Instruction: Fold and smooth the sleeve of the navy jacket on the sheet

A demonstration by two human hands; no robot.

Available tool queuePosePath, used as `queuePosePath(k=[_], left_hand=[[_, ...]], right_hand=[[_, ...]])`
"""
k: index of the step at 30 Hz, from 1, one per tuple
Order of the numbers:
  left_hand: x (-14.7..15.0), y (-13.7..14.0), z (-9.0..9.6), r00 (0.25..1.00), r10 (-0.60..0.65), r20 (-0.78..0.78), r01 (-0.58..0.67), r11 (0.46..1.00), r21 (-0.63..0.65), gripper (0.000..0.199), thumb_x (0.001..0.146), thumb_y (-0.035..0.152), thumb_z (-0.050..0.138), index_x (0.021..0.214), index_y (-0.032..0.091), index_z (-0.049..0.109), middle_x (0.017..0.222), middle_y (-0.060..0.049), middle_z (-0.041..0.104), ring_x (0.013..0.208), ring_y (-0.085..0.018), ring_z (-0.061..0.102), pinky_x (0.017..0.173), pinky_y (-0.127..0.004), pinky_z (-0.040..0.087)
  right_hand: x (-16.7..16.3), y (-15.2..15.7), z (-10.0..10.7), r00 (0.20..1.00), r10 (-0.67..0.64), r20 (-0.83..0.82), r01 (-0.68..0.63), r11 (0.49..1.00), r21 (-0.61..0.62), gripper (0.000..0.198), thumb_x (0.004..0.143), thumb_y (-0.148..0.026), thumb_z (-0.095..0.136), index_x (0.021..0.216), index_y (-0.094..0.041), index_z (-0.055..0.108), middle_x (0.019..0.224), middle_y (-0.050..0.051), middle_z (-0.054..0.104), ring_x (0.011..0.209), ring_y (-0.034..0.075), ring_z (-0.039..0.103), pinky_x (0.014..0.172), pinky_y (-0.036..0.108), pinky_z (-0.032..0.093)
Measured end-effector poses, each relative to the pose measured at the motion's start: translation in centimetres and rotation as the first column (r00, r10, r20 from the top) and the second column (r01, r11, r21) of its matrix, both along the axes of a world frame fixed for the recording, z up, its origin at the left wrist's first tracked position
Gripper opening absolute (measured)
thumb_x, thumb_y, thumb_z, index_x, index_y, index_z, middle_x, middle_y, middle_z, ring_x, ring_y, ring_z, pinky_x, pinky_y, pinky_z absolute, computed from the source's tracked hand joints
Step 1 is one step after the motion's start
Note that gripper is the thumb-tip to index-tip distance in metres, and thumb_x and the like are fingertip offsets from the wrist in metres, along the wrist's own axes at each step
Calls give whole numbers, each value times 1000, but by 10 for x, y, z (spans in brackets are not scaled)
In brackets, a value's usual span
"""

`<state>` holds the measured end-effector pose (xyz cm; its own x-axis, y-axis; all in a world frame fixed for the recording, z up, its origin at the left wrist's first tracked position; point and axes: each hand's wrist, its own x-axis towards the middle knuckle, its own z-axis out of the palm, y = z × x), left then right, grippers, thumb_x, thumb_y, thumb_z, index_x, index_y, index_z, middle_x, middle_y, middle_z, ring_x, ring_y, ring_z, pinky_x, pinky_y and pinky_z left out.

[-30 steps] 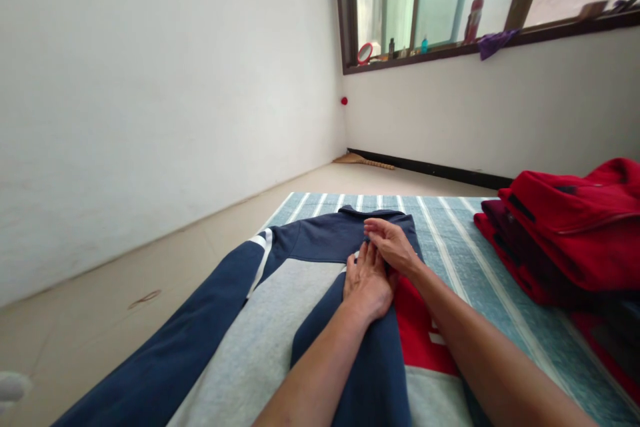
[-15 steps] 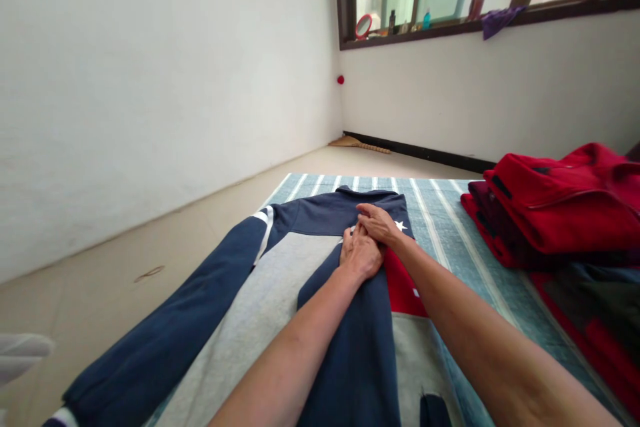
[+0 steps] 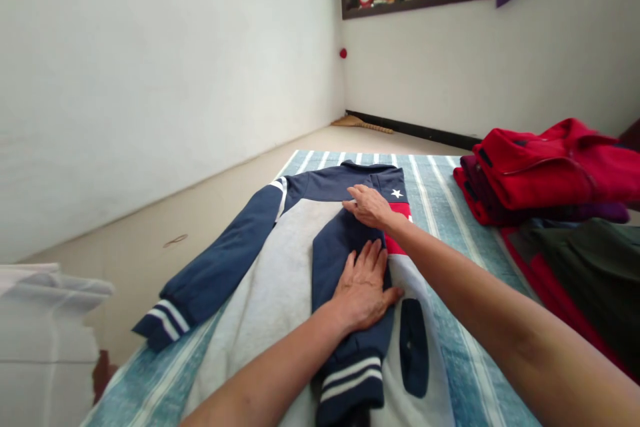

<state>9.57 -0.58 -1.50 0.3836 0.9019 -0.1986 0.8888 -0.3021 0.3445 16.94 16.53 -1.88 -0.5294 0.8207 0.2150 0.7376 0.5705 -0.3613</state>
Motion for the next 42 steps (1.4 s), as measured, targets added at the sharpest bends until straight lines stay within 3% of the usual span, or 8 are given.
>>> queuePosePath(k=[6,11,14,19,23,32,37,42], left_hand=[[0,-6,19,997,-52,56,53,999,-7,70,89,50,45,146,14,26,155,-15,23,143,-30,18,114,-53,18],[-8,-53,57,998,-34,55,42,988,-150,73,91,55,39,147,11,24,157,-16,16,145,-27,9,116,-52,15],[-16,-84,63,999,-19,34,26,980,-197,70,92,52,39,147,11,24,157,-16,18,145,-26,10,116,-50,14],[-24,-110,38,1000,-24,20,26,995,-94,71,88,46,48,148,16,23,156,-14,22,144,-28,17,114,-54,19],[-22,-111,16,998,-64,-20,65,997,46,66,86,44,52,142,16,33,149,-14,37,141,-29,24,113,-54,20],[-18,-136,30,998,0,-70,10,989,150,69,87,46,52,144,11,32,152,-18,31,143,-27,22,116,-51,17],[-22,-153,14,999,-13,-48,19,990,139,63,90,39,45,147,17,29,153,-11,31,143,-24,22,116,-50,19],[-24,-154,2,999,23,-26,-17,978,206,61,90,35,45,146,16,30,152,-11,34,141,-24,26,115,-50,21]], right_hand=[[2,-42,-12,994,33,108,-33,999,-8,45,96,-48,44,125,-14,50,124,15,53,117,26,48,99,39,34],[5,-53,-4,994,28,105,-28,1000,-4,43,96,-45,44,123,-12,51,126,16,53,115,28,49,98,40,35],[10,-80,10,995,62,75,-62,998,-1,43,97,-46,42,125,-14,51,127,14,53,116,25,50,99,38,36],[28,-156,8,985,163,-60,-165,985,-40,47,96,-44,43,132,-14,48,136,15,50,125,25,47,102,38,36],[37,-192,-8,993,116,-18,-117,989,-91,41,96,-41,43,124,-14,56,136,16,50,128,28,44,107,46,32],[56,-249,6,953,75,-293,-83,996,-13,35,95,-34,41,121,-19,61,133,11,55,126,25,48,107,44,37],[65,-300,-10,977,37,-211,-57,995,-86,53,91,-36,48,138,-12,46,145,15,42,136,28,36,111,48,32],[63,-304,-17,981,23,-192,-57,984,-171,55,93,-37,46,142,-13,41,148,14,37,138,25,33,113,47,29]])
